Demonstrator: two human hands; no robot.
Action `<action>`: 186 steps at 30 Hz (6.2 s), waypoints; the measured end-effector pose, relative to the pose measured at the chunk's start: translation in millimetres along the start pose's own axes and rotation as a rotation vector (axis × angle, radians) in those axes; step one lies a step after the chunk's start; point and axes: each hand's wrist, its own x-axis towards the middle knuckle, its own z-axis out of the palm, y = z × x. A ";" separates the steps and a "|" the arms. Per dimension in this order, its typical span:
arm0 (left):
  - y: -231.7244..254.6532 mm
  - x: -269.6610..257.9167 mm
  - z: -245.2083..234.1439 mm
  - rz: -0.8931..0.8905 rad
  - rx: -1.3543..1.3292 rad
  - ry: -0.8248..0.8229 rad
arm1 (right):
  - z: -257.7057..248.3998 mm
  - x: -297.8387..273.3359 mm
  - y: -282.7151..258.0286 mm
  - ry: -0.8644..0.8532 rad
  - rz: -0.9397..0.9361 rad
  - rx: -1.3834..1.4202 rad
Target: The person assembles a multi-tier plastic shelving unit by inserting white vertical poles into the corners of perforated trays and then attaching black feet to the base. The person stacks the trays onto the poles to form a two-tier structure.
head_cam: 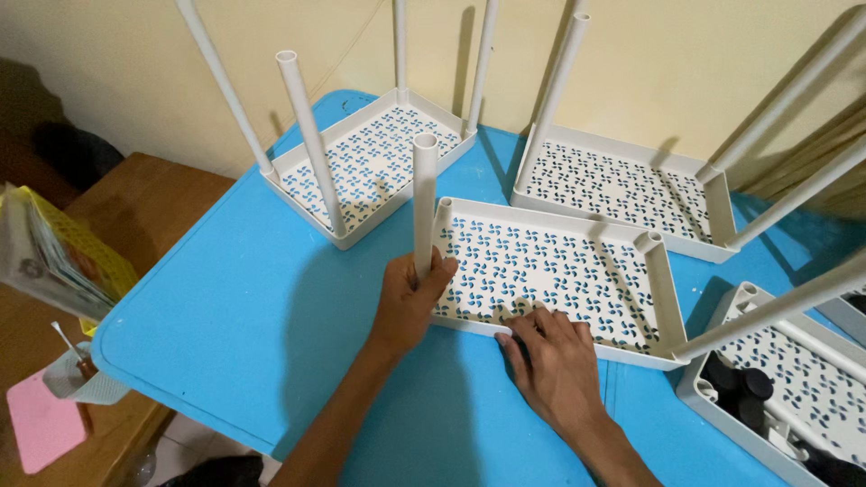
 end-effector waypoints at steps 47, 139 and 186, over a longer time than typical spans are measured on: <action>-3.2 27.4 -24.8 -0.092 -0.103 -0.334 | -2.9 0.9 -1.6 0.027 -0.033 -0.004; -0.6 10.1 43.3 0.166 0.242 0.452 | -5.2 0.5 1.6 0.068 -0.017 0.013; 25.4 -5.2 65.2 0.186 0.261 0.528 | -3.3 1.1 2.4 0.067 -0.007 0.008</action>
